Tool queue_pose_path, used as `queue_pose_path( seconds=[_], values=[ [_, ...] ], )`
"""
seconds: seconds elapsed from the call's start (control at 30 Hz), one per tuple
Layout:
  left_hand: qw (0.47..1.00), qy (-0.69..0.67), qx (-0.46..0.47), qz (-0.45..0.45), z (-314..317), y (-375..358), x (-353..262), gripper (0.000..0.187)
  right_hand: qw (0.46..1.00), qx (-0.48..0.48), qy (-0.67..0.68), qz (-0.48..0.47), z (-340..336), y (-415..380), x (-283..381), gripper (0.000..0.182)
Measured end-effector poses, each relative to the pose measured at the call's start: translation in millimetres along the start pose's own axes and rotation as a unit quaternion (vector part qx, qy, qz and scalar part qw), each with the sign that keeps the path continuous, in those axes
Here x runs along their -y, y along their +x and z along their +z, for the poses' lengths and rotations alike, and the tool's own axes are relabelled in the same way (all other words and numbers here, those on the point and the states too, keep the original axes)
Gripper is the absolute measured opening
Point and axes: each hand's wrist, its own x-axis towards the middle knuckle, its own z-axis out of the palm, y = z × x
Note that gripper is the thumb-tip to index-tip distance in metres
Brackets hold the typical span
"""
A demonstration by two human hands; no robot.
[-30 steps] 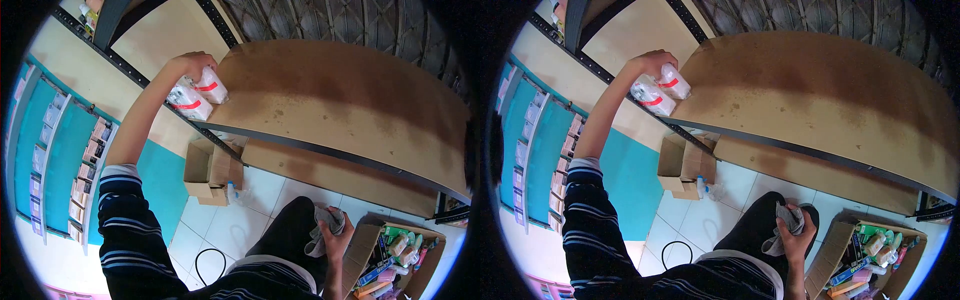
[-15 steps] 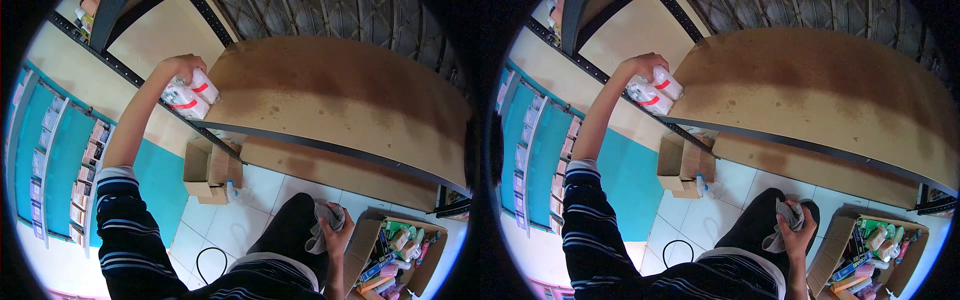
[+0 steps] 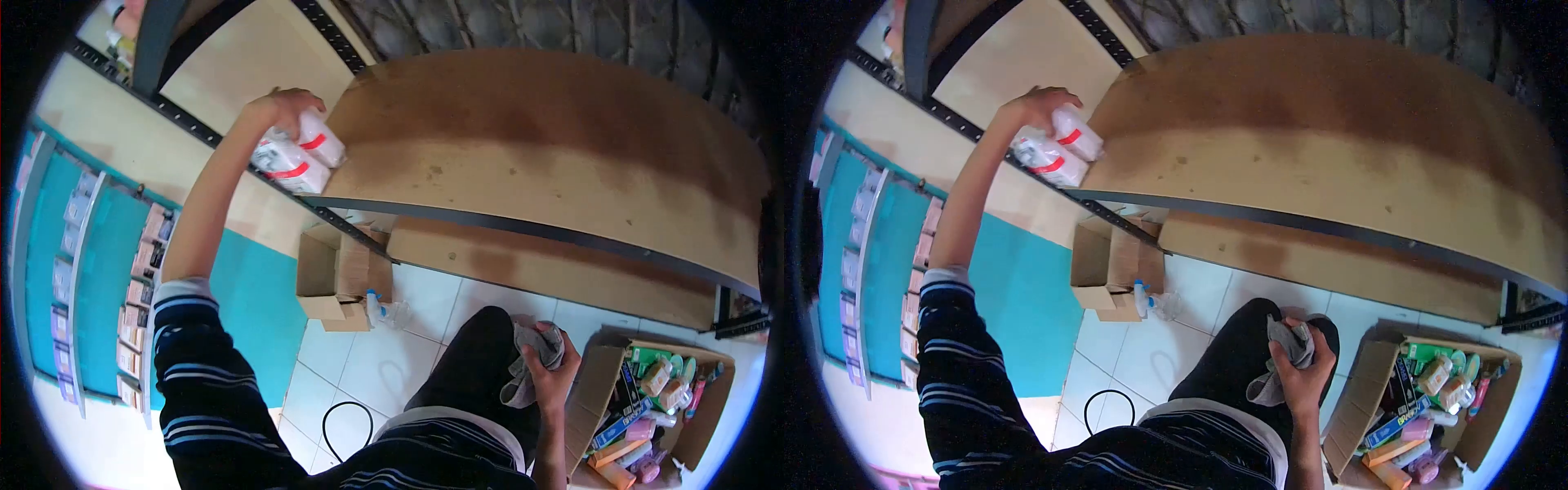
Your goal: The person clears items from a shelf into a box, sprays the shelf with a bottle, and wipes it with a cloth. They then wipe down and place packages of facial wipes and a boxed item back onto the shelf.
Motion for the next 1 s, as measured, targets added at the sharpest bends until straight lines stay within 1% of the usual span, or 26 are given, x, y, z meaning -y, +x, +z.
queue_pose_path(
  seconds=[0.03, 0.07, 0.1, 0.13, 0.17, 0.2, 0.23, 0.27, 0.3, 0.33, 0.4, 0.43, 0.47, 0.5, 0.53, 0.57, 0.6, 0.63, 0.67, 0.73, 0.77, 0.87, 0.9, 1.0],
  values=[
    [0.998, 0.021, -0.061, 0.017, 2, -5, 0, 0.074, 1.0, 0.002, 0.009, 0.013, 0, 0, 3, 0.028],
    [0.98, -0.029, -0.154, 0.123, 5, -17, 0, 0.08, 0.999, -0.013, 0.009, 0.034, 3, -5, 5, 0.025],
    [0.964, -0.067, -0.201, 0.162, 8, -25, -4, 0.078, 0.999, -0.03, -0.036, 0.028, 4, -10, -9, 0.021],
    [0.931, -0.066, -0.293, 0.208, 1, -39, -31, 0.069, 0.989, -0.024, -0.124, 0.079, -1, -18, -16, 0.024],
    [0.91, -0.041, -0.368, 0.186, 5, -56, -52, 0.061, 0.972, -0.053, -0.2, 0.108, -4, -27, -15, 0.029],
    [0.892, -0.15, -0.374, 0.204, 0, -74, -90, 0.053, 0.942, -0.084, -0.303, 0.12, -10, -37, -22, 0.031],
    [0.865, -0.208, -0.411, 0.2, 12, -90, -118, 0.048, 0.908, -0.122, -0.362, 0.171, -19, -54, -41, 0.033],
    [0.837, -0.314, -0.41, 0.182, 42, -98, -133, 0.047, 0.854, -0.182, -0.448, 0.194, -29, -70, -54, 0.031],
    [0.829, -0.274, -0.42, 0.248, 65, -101, -146, 0.046, 0.826, -0.228, -0.483, 0.182, -45, -85, -73, 0.028],
    [0.816, -0.228, -0.438, 0.302, 81, -100, -162, 0.046, 0.774, -0.218, -0.537, 0.253, -57, -95, -75, 0.028],
    [0.827, -0.302, -0.343, 0.329, 99, -101, -213, 0.045, 0.683, -0.286, -0.615, 0.27, -78, -116, -109, 0.023],
    [0.836, -0.29, -0.319, 0.339, 108, -98, -230, 0.045, 0.677, -0.297, -0.615, 0.275, -82, -116, -114, 0.023],
    [0.846, -0.278, -0.295, 0.347, 118, -95, -242, 0.045, 0.682, -0.241, -0.59, 0.358, -83, -117, -116, 0.018],
    [0.84, -0.279, -0.304, 0.353, 127, -100, -248, 0.045, 0.683, -0.184, -0.558, 0.434, -82, -120, -120, 0.014],
    [0.835, -0.31, -0.283, 0.356, 132, -102, -257, 0.045, 0.68, -0.189, -0.557, 0.438, -83, -124, -132, 0.014],
    [0.83, -0.34, -0.261, 0.357, 136, -104, -264, 0.045, 0.691, -0.176, -0.59, 0.378, -83, -125, -146, 0.014],
    [0.828, -0.341, -0.261, 0.36, 141, -107, -268, 0.045, 0.7, -0.159, -0.621, 0.315, -83, -127, -156, 0.016],
    [0.821, -0.365, -0.25, 0.36, 145, -110, -271, 0.045, 0.713, -0.131, -0.606, 0.328, -84, -123, -150, 0.013],
    [0.813, -0.389, -0.238, 0.361, 149, -112, -273, 0.044, 0.711, -0.133, -0.607, 0.329, -80, -122, -146, 0.013],
    [0.809, -0.396, -0.231, 0.368, 155, -113, -275, 0.045, 0.732, -0.092, -0.584, 0.339, -74, -119, -139, 0.011],
    [0.81, -0.4, -0.218, 0.371, 157, -114, -277, 0.045, 0.741, -0.079, -0.583, 0.324, -72, -119, -135, 0.01],
    [0.811, -0.403, -0.199, 0.375, 156, -118, -287, 0.045, 0.735, -0.073, -0.587, 0.332, -68, -115, -134, 0.011],
    [0.812, -0.402, -0.196, 0.375, 154, -120, -291, 0.045, 0.749, -0.062, -0.572, 0.33, -68, -114, -133, 0.013],
    [0.815, -0.4, -0.186, 0.376, 145, -128, -306, 0.045, 0.759, -0.058, -0.558, 0.329, -66, -110, -130, 0.013]
  ],
)
